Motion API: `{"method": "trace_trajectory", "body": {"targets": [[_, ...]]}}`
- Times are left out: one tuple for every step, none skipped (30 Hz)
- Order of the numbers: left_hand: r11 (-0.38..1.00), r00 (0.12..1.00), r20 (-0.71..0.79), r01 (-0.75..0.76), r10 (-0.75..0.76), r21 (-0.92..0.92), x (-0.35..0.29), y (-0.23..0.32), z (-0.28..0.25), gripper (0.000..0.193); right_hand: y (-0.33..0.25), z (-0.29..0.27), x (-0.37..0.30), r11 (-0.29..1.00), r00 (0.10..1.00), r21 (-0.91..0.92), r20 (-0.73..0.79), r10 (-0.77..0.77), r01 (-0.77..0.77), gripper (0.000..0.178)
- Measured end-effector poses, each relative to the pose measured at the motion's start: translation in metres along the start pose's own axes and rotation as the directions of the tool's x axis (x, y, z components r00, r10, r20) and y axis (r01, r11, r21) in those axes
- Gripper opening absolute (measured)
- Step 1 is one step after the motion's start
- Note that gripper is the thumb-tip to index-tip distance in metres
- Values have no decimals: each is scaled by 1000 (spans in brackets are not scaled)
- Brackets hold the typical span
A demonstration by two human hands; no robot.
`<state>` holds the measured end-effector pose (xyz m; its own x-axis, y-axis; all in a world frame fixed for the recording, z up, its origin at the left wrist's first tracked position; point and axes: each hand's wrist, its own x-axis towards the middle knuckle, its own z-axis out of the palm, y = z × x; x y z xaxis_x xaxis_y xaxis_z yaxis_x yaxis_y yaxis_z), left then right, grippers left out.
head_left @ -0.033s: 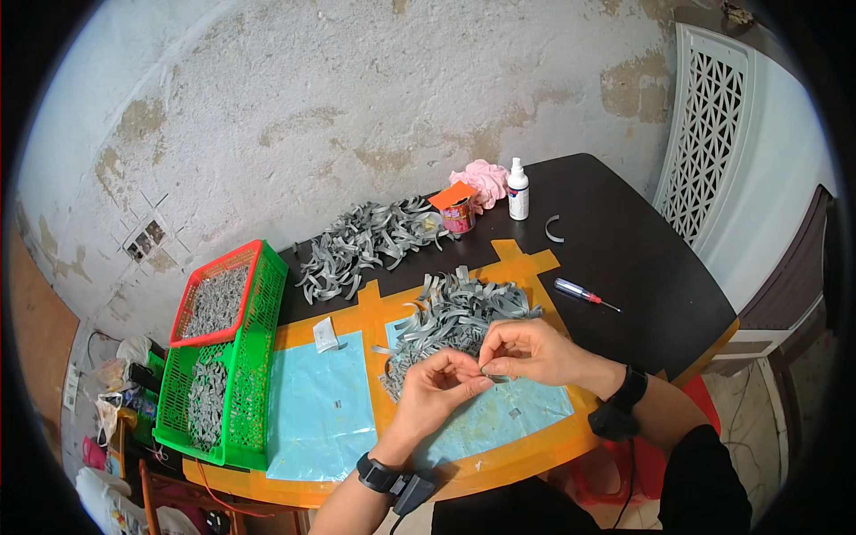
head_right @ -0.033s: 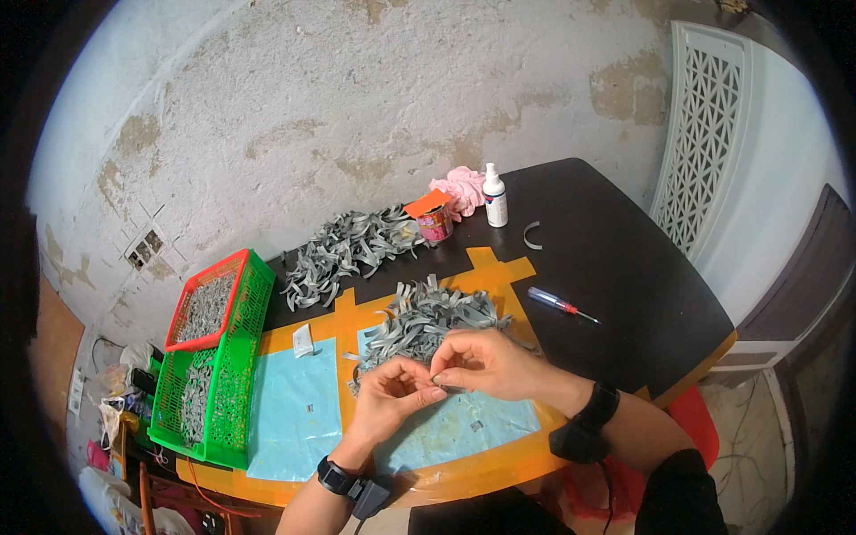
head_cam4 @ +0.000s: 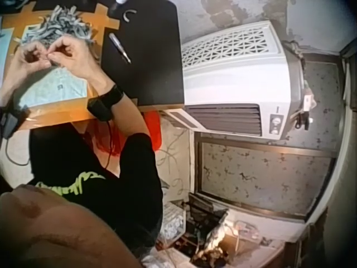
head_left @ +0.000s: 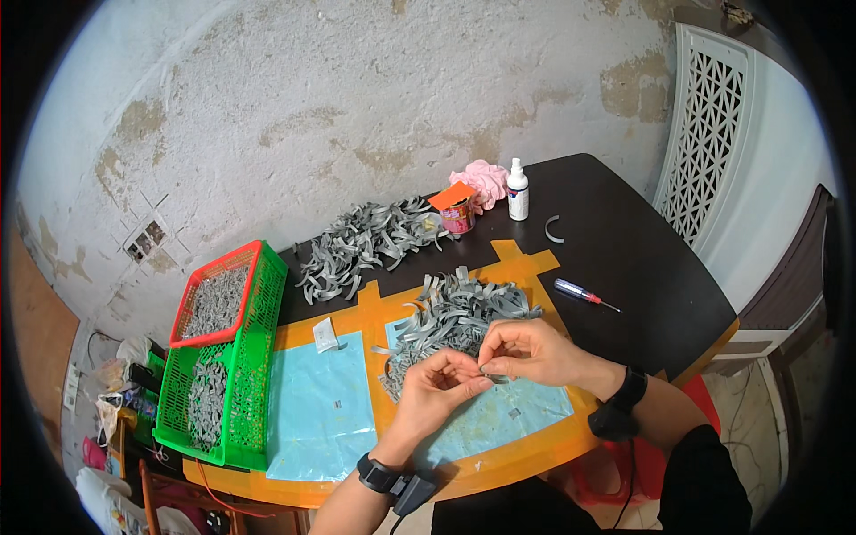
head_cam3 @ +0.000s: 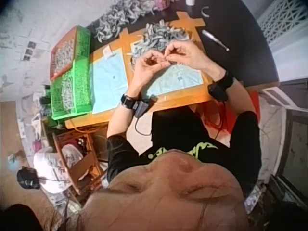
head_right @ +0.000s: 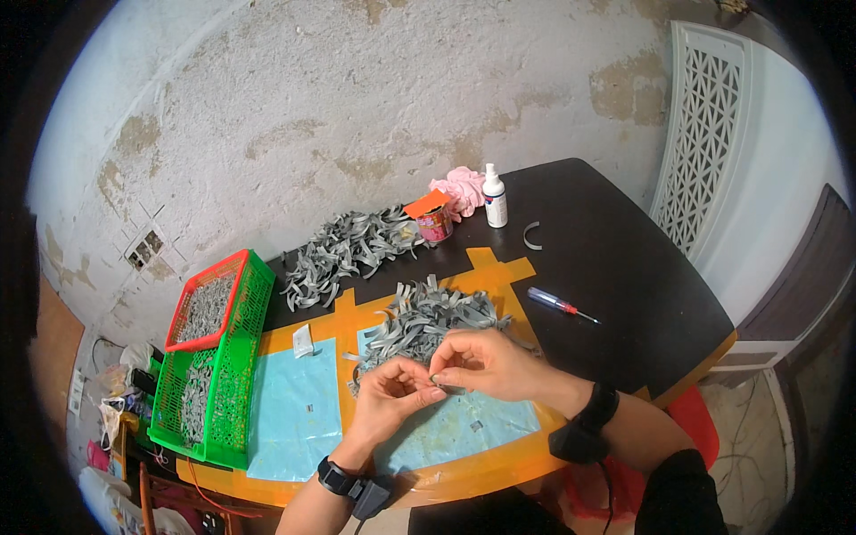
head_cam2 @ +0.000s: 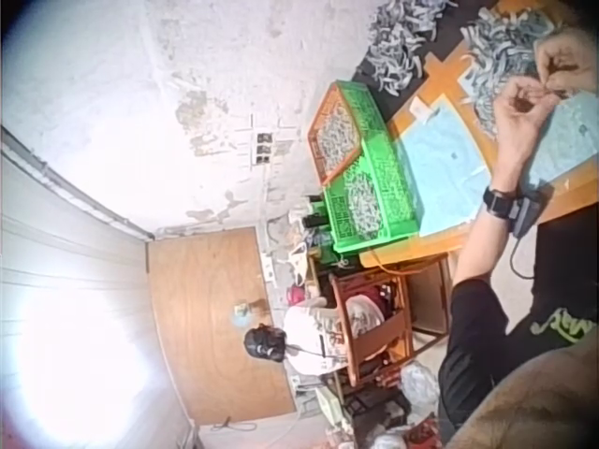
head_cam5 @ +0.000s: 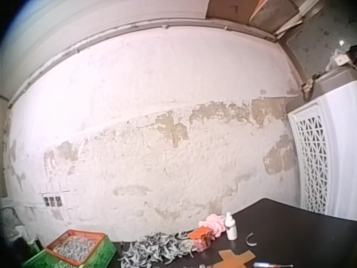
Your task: Inspecting and organizing small grey shoe components at a workbench.
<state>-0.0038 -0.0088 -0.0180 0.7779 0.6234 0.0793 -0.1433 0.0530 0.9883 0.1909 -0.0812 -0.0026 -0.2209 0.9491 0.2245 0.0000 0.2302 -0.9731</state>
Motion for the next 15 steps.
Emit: {"method": "trace_trajectory", "body": {"targets": [[999,999,-15,-28,28,-24,0,-2,-1,17,5,1,1,999,999,16,-26,-44,44,10],[997,998,-31,-57,56,-48,0,-3,-1,17,6,2,2,996,995,31,-53,-88,89,12],[997,998,-31,-58,57,-45,1,-2,-1,17,3,3,1,995,995,32,-53,-90,92,12],[994,999,-31,-33,30,-103,1,-1,-2,17,-5,5,0,996,996,86,-87,12,-4,15],[987,1000,-30,-8,4,-160,2,0,-2,16,-10,6,-1,985,987,142,-114,115,-98,17],[987,1000,-31,-10,5,-158,2,1,-3,16,-10,5,-1,985,987,142,-113,113,-96,17],[968,999,-47,5,-17,-252,2,1,-3,15,-9,2,-2,991,993,136,-116,33,-17,19],[939,997,-61,17,-40,-344,3,2,-3,15,-9,1,-2,990,992,130,-119,-46,61,21],[940,997,-62,13,-37,-341,4,1,-4,15,-7,3,-2,988,983,64,-128,-128,137,20],[917,998,-42,18,-37,-399,4,-2,-7,14,-6,4,-2,988,983,64,-125,-132,141,20],[890,999,-21,23,-36,-455,4,-3,-9,14,-6,6,-1,976,974,-83,-97,-207,199,18],[892,999,-24,19,-33,-452,4,-2,-9,14,-6,7,0,940,959,-226,-58,-276,257,17],[882,999,-8,29,-37,-470,4,-1,-7,14,-5,7,0,939,959,-226,-57,-278,259,17],[873,999,7,39,-41,-487,4,0,-6,15,-3,7,0,914,947,-290,-66,-315,284,18],[874,999,6,37,-39,-485,3,0,-5,15,-2,6,0,884,933,-352,-73,-352,307,19]]}}
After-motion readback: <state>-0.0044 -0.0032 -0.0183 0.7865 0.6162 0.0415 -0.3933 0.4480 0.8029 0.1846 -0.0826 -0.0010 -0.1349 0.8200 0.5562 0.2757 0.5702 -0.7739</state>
